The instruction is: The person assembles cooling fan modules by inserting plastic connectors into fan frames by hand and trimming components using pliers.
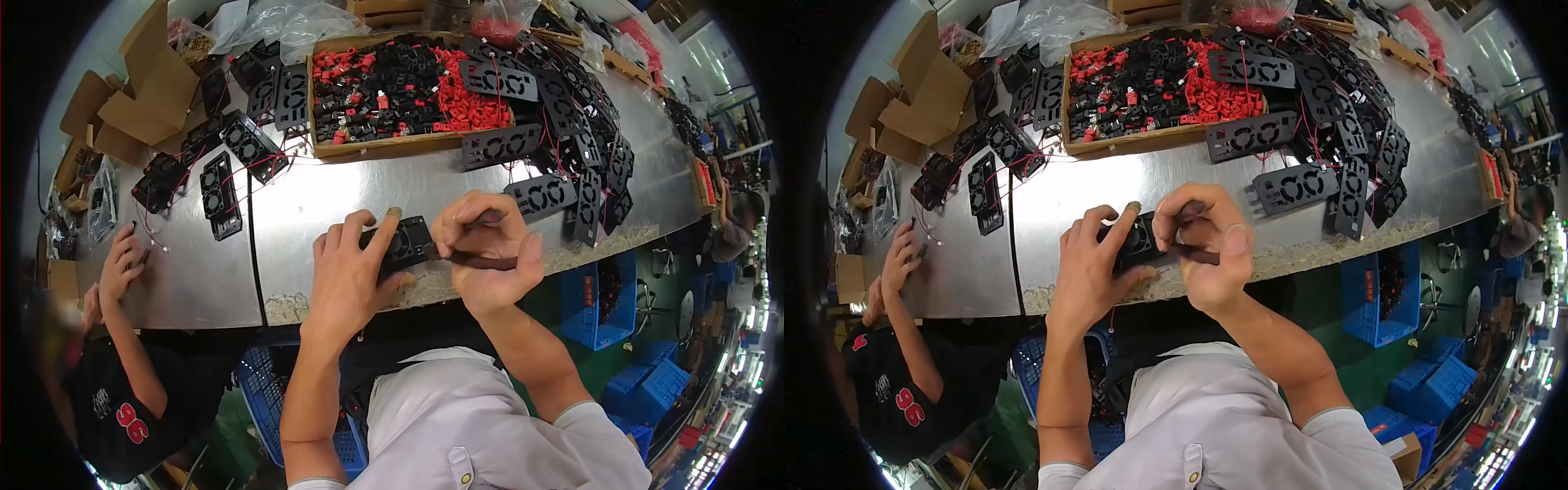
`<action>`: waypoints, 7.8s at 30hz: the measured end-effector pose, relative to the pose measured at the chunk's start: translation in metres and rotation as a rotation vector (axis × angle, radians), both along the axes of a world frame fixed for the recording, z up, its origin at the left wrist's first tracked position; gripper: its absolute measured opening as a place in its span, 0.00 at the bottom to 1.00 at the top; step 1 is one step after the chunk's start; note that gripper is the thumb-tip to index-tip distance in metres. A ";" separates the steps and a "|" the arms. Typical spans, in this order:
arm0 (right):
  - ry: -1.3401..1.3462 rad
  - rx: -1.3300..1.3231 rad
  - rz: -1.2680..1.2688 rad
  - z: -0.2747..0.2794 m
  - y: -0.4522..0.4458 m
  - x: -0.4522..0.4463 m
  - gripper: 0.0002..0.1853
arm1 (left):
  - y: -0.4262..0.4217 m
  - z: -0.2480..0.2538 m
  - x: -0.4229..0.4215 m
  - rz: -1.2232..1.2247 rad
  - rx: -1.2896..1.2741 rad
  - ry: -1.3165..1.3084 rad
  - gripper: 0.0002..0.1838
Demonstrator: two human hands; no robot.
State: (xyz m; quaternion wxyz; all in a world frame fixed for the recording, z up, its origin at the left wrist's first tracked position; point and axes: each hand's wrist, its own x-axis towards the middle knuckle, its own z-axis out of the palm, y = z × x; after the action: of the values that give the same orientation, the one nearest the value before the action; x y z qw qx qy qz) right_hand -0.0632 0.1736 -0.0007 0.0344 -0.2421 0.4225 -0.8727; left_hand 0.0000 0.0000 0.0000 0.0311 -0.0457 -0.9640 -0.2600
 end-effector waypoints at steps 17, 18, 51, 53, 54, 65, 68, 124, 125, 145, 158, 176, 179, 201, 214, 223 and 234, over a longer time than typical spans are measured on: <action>0.653 0.208 0.604 0.023 -0.016 -0.028 0.21 | -0.046 -0.003 -0.106 -0.779 0.138 -0.078 0.37; 0.652 0.213 0.659 0.025 -0.018 -0.030 0.21 | -0.043 -0.002 -0.116 -0.836 0.116 -0.090 0.37; -0.307 -0.209 -0.040 0.010 0.032 -0.001 0.50 | 0.019 0.001 -0.016 -0.045 0.046 0.042 0.42; -0.251 -0.192 -0.049 0.010 0.032 -0.010 0.48 | 0.020 -0.001 -0.014 -0.029 0.037 0.060 0.42; -0.209 -0.173 -0.050 0.008 0.031 -0.015 0.48 | 0.021 -0.002 -0.014 -0.016 0.056 0.043 0.41; -0.019 0.066 -0.010 0.013 0.020 -0.022 0.51 | 0.023 -0.003 -0.010 0.033 0.028 0.024 0.40; -0.034 0.066 -0.002 0.014 0.018 -0.022 0.51 | 0.023 -0.003 -0.010 0.027 0.015 0.027 0.40; 0.487 0.465 1.136 0.043 -0.010 -0.075 0.20 | -0.023 -0.001 -0.143 -0.852 -0.001 -0.185 0.33; 0.490 0.471 1.129 0.042 -0.009 -0.075 0.19 | -0.021 -0.001 -0.145 -0.848 -0.010 -0.187 0.33; -0.236 0.181 0.147 0.009 0.055 0.000 0.53 | 0.010 0.003 -0.033 -0.042 0.069 -0.058 0.38; -0.124 -0.037 0.046 0.020 0.028 -0.034 0.60 | 0.027 -0.005 -0.013 0.088 0.043 0.077 0.40; -0.143 0.126 -0.004 0.019 0.014 -0.035 0.61 | 0.026 -0.009 -0.011 0.081 0.032 0.099 0.39; -0.122 0.122 -0.003 0.016 0.014 -0.034 0.61 | 0.026 -0.009 -0.011 0.079 0.026 0.094 0.39; 0.279 -0.075 0.001 -0.001 0.032 -0.023 0.49 | 0.016 -0.006 -0.032 0.082 0.187 -0.057 0.36; 0.253 -0.070 0.016 -0.005 0.032 -0.017 0.51 | 0.014 -0.008 -0.031 0.082 0.220 -0.038 0.36; 0.248 -0.080 0.021 -0.010 0.031 -0.017 0.51 | 0.014 -0.007 -0.031 0.089 0.211 -0.056 0.35; 0.252 -0.068 0.007 -0.009 0.028 -0.016 0.49 | 0.013 -0.007 -0.032 0.093 0.217 -0.110 0.34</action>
State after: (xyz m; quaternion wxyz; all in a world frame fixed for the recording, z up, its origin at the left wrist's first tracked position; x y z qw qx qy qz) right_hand -0.0789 0.2018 -0.0095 -0.0241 -0.3525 0.3927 -0.8491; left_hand -0.0320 0.0126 -0.0075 -0.0051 0.0171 -0.9316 -0.3630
